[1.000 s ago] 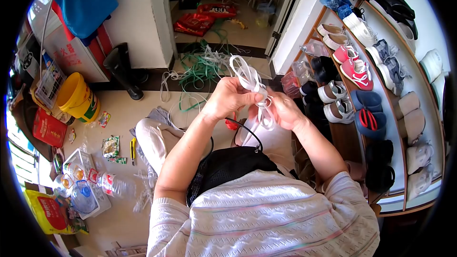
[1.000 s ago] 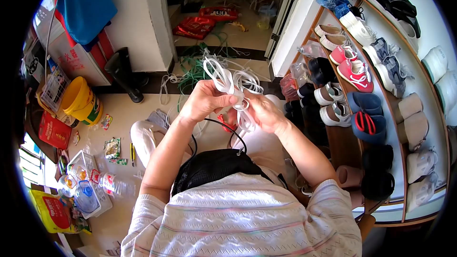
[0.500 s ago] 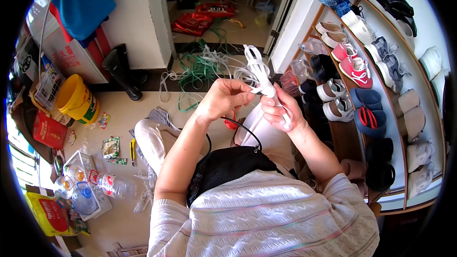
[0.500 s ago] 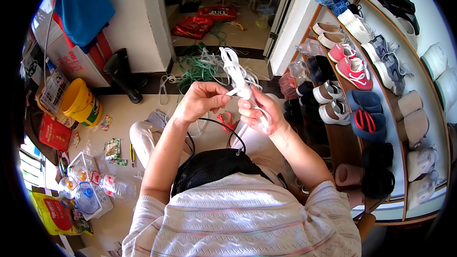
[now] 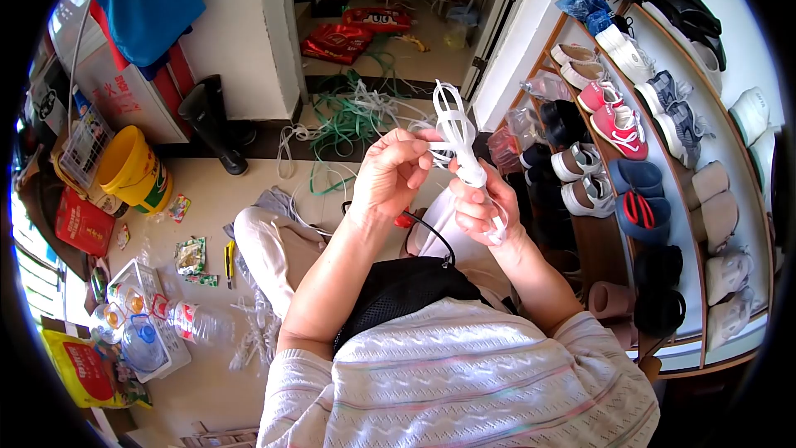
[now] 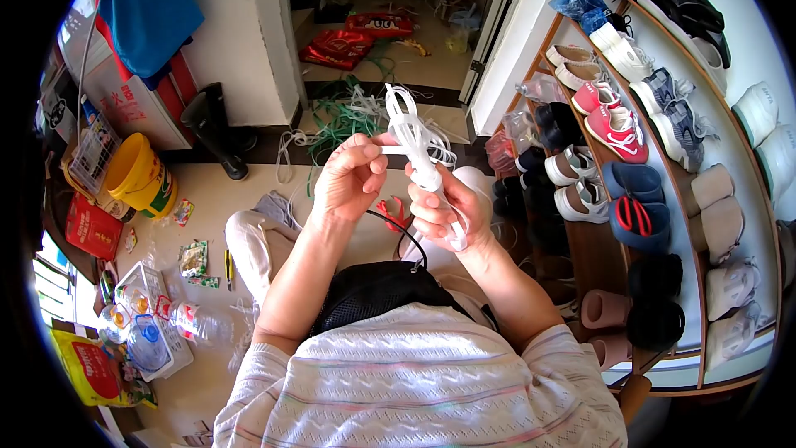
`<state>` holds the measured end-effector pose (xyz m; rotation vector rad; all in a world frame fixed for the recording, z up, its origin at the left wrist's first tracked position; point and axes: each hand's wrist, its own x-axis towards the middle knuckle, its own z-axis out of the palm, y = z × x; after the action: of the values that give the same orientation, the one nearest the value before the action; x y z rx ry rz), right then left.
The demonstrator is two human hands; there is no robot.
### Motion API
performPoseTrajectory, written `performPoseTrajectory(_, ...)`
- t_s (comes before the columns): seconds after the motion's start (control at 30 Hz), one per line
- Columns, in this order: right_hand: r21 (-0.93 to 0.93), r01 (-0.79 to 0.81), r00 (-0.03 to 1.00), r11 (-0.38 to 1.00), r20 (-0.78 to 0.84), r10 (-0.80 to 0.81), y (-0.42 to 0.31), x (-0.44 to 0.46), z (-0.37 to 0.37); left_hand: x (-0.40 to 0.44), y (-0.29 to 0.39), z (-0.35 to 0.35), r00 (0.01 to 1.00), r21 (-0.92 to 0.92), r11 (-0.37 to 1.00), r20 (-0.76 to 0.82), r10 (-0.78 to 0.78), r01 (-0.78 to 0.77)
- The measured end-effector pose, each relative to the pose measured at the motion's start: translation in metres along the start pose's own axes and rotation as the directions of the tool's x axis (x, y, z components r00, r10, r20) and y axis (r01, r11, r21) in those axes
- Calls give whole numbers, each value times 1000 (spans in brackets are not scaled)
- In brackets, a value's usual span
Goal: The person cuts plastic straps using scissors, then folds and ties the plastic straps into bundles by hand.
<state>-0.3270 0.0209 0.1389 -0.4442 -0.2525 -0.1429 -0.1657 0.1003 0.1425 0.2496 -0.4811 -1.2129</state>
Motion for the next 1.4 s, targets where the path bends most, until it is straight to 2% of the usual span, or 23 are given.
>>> performPoseTrajectory(0.1,-24,30,999,999,-45,-31,1,-2,-1,-5,1,13,989,77,994,-126,83,-74)
performPoseTrajectory(0.2,-71,50,994,996,-94,-57,1,-3,-3,-10,0,20,976,77,993,-194,102,-88)
performPoseTrajectory(0.3,-112,60,989,992,-131,-75,1,-4,-6,-12,1,26,981,99,994,-186,61,-43)
performPoseTrajectory(0.4,-194,38,986,980,-154,-69,2,-4,-6,-8,-2,21,995,49,999,-101,23,-19)
performPoseTrajectory(0.5,-261,37,981,965,-173,-84,4,-3,-4,-4,-6,9,997,-29,999,82,16,-13)
performPoseTrajectory(0.63,-368,65,971,927,-190,-143,0,-4,-3,-9,-9,12,998,110,993,-60,-23,30)
performPoseTrajectory(0.7,-418,72,969,906,-186,-163,-1,-3,2,-12,-11,12,999,179,983,-25,-25,29)
performPoseTrajectory(0.8,-388,54,962,920,-225,-152,-1,-4,-1,-14,-8,16,998,275,961,57,-23,6)
performPoseTrajectory(0.97,-404,32,973,914,-198,-122,3,-3,6,-16,7,21,983,476,879,167,-77,-12)
performPoseTrajectory(1.1,-380,30,979,925,-175,-103,4,-1,8,-20,11,26,973,495,868,218,-80,-39)
performPoseTrajectory(1.2,-411,9,938,911,-313,-150,10,2,20,-23,12,27,968,499,865,241,-70,-62)
performPoseTrajectory(1.4,-370,-18,959,929,-269,-89,12,1,19,-20,22,27,958,560,826,267,-105,-66)
